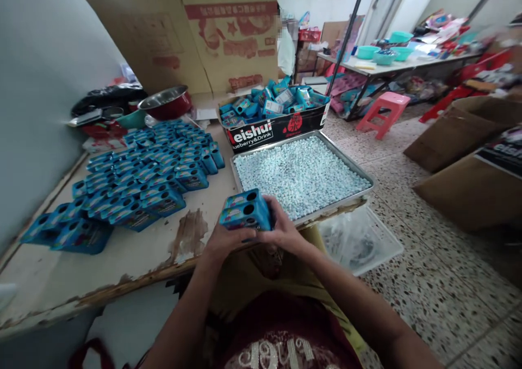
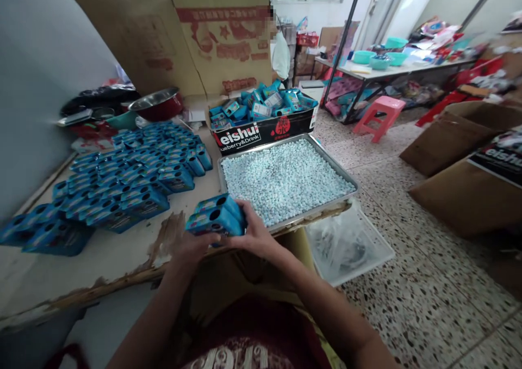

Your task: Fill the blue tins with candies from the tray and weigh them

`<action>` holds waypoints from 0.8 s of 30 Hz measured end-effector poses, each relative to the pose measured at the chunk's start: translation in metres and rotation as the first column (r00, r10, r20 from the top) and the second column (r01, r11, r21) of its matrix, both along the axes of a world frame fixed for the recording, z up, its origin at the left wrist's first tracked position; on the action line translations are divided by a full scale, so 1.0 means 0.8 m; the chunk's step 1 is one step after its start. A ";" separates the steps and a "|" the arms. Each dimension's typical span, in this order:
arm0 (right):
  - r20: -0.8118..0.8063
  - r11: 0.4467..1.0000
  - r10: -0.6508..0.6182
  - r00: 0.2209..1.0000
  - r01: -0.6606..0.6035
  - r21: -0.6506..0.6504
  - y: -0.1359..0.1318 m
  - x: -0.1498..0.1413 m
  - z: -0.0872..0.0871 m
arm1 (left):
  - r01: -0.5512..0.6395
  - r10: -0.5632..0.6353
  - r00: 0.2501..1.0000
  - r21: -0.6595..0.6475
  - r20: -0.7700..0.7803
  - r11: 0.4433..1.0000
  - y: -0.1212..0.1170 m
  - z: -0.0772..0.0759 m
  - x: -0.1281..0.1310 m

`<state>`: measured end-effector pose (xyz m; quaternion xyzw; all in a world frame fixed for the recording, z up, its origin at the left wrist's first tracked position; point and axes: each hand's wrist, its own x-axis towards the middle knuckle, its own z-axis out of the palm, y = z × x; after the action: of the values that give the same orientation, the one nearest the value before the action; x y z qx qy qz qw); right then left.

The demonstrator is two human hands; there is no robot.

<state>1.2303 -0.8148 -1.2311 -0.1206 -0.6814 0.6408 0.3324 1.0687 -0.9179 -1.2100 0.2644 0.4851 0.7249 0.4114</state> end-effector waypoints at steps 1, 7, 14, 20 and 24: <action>0.031 0.998 0.054 0.998 -0.055 0.024 0.000 0.001 -0.002 | 0.004 -0.004 1.000 -0.010 -0.018 1.000 -0.006 -0.001 0.000; 0.207 0.923 -0.016 0.978 -0.065 0.378 0.102 -0.017 0.005 | -0.280 0.282 0.944 0.034 -0.171 0.959 -0.027 -0.008 -0.024; 0.332 0.502 -0.275 0.902 -0.159 0.850 0.253 -0.152 0.047 | -0.554 0.571 0.812 0.148 -0.121 0.819 0.006 0.004 -0.092; 0.499 0.157 -0.169 0.850 -0.477 0.865 0.299 -0.240 0.009 | -0.595 0.605 0.783 0.109 -0.148 0.796 0.011 0.002 -0.113; 0.517 0.157 -0.168 0.839 -0.495 0.855 0.341 -0.237 -0.021 | -0.528 0.528 0.820 0.067 -0.221 0.847 0.021 -0.015 -0.126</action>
<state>1.0410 -0.5420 -1.2480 0.0378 -0.9967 0.0295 0.0648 0.9676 -0.9013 -1.2219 0.2028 0.5828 0.7752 0.1348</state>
